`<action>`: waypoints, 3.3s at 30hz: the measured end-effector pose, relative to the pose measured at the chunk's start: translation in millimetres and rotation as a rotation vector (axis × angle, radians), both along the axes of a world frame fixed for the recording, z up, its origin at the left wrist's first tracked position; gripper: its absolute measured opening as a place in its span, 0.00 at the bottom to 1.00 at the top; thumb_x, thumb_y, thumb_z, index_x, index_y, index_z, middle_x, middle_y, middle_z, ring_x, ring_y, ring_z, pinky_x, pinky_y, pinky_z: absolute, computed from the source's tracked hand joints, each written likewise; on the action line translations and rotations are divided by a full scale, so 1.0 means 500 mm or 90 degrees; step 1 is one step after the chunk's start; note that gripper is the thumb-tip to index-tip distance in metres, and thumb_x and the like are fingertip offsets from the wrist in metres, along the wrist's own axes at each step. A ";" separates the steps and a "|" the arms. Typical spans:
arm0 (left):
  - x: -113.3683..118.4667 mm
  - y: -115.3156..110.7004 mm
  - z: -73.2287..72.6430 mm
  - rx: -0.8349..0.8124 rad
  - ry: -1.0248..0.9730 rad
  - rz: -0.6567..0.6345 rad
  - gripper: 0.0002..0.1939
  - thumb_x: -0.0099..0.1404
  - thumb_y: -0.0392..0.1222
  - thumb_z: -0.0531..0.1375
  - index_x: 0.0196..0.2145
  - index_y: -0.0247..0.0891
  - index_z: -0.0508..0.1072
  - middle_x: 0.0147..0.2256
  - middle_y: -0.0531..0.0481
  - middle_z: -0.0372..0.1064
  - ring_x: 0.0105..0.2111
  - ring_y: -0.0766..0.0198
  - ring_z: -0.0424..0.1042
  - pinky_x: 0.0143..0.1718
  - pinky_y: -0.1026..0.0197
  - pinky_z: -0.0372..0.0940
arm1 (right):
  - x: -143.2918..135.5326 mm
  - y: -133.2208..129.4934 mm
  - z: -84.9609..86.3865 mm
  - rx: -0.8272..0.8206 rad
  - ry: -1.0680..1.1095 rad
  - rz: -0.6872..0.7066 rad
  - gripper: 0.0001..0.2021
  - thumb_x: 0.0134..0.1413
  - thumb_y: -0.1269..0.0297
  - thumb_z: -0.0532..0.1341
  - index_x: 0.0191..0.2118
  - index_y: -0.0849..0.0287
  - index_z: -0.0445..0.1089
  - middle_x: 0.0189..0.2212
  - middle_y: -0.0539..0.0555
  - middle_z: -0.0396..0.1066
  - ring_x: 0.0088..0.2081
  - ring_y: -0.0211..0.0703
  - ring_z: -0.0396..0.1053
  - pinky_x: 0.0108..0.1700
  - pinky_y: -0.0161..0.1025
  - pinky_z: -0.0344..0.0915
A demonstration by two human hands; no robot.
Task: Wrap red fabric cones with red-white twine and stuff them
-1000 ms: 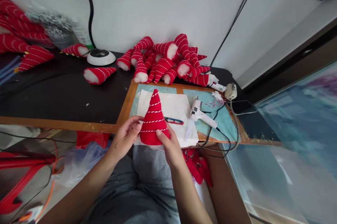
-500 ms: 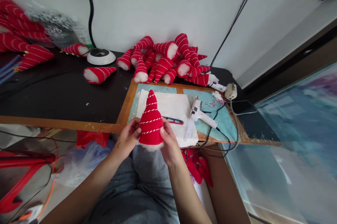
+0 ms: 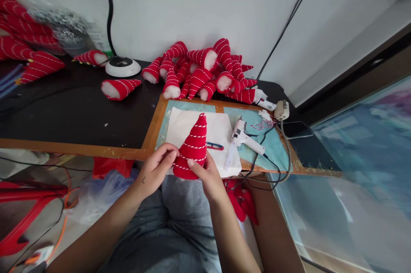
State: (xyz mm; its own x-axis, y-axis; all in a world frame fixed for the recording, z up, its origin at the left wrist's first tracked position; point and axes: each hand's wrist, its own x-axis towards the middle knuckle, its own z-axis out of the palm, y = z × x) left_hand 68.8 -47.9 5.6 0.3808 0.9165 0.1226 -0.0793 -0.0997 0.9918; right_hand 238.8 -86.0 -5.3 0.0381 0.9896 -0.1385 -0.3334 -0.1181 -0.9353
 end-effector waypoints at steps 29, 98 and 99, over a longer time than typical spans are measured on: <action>-0.006 -0.025 -0.024 0.046 -0.008 0.042 0.09 0.68 0.46 0.67 0.40 0.41 0.73 0.34 0.55 0.69 0.32 0.69 0.67 0.35 0.67 0.62 | 0.008 0.025 -0.011 0.064 0.275 -0.071 0.17 0.53 0.47 0.71 0.44 0.49 0.79 0.52 0.51 0.77 0.56 0.57 0.75 0.61 0.56 0.71; 0.015 -0.028 -0.041 -0.092 -0.126 0.196 0.18 0.51 0.46 0.77 0.28 0.37 0.73 0.24 0.53 0.70 0.24 0.68 0.67 0.26 0.69 0.61 | -0.032 0.032 -0.008 0.109 0.180 -0.186 0.29 0.45 0.42 0.74 0.49 0.52 0.73 0.47 0.54 0.77 0.46 0.55 0.77 0.54 0.54 0.74; 0.014 -0.029 -0.041 -0.074 -0.111 0.203 0.17 0.52 0.45 0.77 0.28 0.37 0.74 0.24 0.53 0.71 0.24 0.68 0.68 0.27 0.69 0.62 | -0.030 0.032 -0.010 0.106 0.167 -0.177 0.30 0.44 0.43 0.76 0.49 0.53 0.73 0.47 0.55 0.77 0.46 0.54 0.76 0.52 0.52 0.75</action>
State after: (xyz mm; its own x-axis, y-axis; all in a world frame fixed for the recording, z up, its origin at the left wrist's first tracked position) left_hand 75.7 -62.4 -14.9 0.0569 0.9972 0.0483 -0.2319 -0.0338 0.9722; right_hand 224.0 -69.9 -10.5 0.2913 0.9565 -0.0174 -0.5602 0.1558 -0.8135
